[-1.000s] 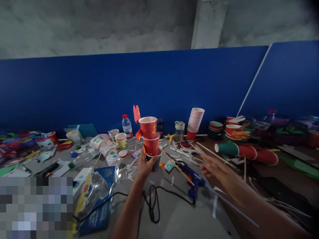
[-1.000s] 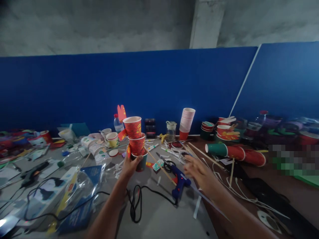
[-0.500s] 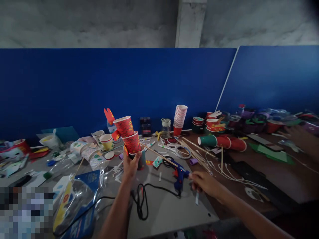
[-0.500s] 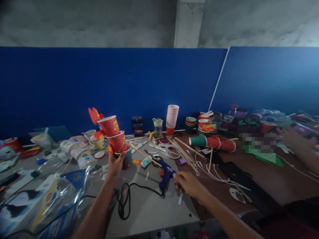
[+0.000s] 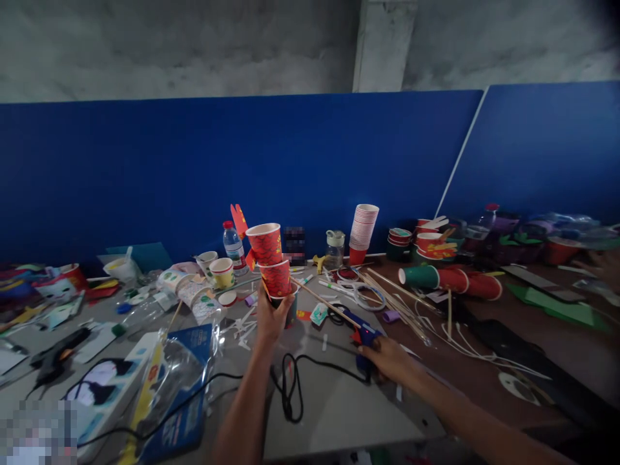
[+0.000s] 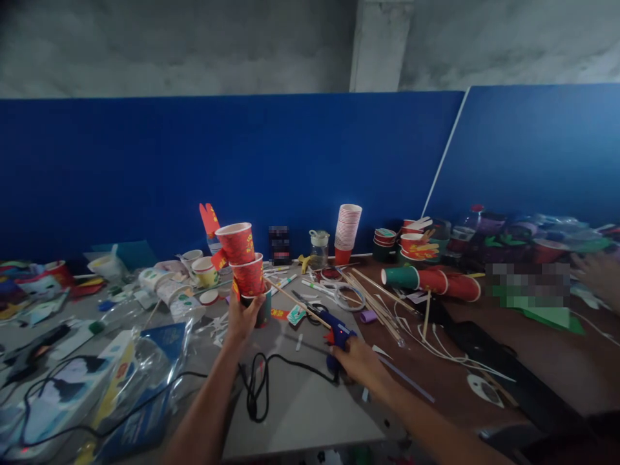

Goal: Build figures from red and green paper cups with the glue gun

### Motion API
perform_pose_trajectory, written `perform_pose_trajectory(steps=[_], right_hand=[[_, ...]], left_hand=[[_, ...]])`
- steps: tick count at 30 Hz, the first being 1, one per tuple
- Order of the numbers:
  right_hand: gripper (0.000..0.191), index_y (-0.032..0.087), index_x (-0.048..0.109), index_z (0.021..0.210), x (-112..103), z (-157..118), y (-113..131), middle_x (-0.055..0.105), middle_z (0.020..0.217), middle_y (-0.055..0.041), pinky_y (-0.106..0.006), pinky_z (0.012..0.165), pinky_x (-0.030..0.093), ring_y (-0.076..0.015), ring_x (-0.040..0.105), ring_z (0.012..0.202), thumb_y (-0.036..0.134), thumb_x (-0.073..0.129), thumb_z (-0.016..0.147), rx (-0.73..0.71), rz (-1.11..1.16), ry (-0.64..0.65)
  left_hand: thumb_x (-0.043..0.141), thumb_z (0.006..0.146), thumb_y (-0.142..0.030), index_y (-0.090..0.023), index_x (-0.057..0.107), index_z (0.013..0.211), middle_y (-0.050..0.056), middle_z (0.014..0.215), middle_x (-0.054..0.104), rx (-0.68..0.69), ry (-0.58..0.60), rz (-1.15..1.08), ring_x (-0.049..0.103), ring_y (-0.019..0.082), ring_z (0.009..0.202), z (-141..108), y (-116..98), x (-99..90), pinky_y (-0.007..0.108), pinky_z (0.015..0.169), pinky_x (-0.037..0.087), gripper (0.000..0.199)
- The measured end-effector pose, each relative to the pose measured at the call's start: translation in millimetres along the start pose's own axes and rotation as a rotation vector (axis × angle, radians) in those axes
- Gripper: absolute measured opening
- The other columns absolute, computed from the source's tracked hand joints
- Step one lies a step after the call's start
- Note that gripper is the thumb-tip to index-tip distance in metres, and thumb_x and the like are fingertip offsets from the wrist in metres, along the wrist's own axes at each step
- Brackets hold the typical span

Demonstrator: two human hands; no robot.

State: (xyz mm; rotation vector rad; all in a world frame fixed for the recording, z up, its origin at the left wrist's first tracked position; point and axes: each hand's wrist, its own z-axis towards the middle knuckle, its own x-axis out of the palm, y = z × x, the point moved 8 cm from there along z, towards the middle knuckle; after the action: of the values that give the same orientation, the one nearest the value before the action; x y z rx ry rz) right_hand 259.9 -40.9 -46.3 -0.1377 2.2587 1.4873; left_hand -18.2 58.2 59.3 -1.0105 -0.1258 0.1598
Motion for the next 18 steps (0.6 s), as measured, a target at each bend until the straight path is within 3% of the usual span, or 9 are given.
perform_pose_trajectory(steps=[3,6,11,14,16,18], right_hand=[[0.028,0.02,0.047,0.058,-3,-8,-11,0.042,0.035,0.0083,-0.018,0.034,0.023,-0.006,0.038,0.029,0.025,0.061,0.081,0.145,0.124,-0.002],[0.029,0.02,0.044,0.061,-9,-20,-16,0.042,0.039,0.0083,-0.017,0.034,0.024,-0.0055,0.037,0.03,0.03,0.052,0.087,0.251,0.241,0.005],[0.018,0.018,0.051,0.07,-4,-47,-26,0.048,0.041,0.0054,-0.019,0.035,0.032,-0.0088,0.042,0.032,0.025,0.051,0.087,0.514,0.792,0.097],[0.011,0.018,0.053,0.069,-8,-56,-21,0.057,0.05,-0.0001,-0.025,0.049,0.049,-0.0134,0.057,0.046,0.014,0.052,0.079,0.474,1.015,0.078],[0.008,0.018,0.056,0.067,-10,-60,-14,0.063,0.059,-0.004,-0.026,0.056,0.052,-0.0149,0.061,0.055,0.011,0.054,0.072,0.432,1.114,0.113],[0.006,0.017,0.059,0.068,-14,-63,-4,0.064,0.063,-0.0043,-0.025,0.054,0.05,-0.015,0.06,0.056,0.012,0.058,0.066,0.354,1.139,0.158]], left_hand=[[0.071,0.07,-0.035,-0.019,0.056,0.104,0.007,0.097,0.068,0.031,0.041,-0.026,0.064,0.022,0.093,-1,-2,3.0,0.037,0.086,0.047,0.04],[0.07,0.072,-0.037,-0.018,0.055,0.103,0.007,0.093,0.069,0.02,0.058,-0.069,0.065,0.022,0.089,-1,1,4.5,0.037,0.084,0.048,0.039],[0.072,0.07,-0.039,-0.018,0.054,0.107,0.008,0.102,0.066,0.008,0.028,-0.047,0.063,0.023,0.095,-1,4,2.3,0.038,0.088,0.046,0.045],[0.072,0.07,-0.039,-0.019,0.056,0.106,0.008,0.102,0.066,0.015,0.016,-0.019,0.062,0.023,0.096,-2,3,0.7,0.038,0.089,0.046,0.044],[0.071,0.07,-0.038,-0.019,0.056,0.105,0.008,0.099,0.067,0.002,0.015,-0.011,0.062,0.023,0.096,-3,4,0.5,0.038,0.09,0.045,0.042],[0.071,0.07,-0.038,-0.019,0.056,0.104,0.008,0.098,0.067,-0.032,0.02,-0.021,0.062,0.022,0.097,-4,6,1.4,0.039,0.091,0.045,0.042]])
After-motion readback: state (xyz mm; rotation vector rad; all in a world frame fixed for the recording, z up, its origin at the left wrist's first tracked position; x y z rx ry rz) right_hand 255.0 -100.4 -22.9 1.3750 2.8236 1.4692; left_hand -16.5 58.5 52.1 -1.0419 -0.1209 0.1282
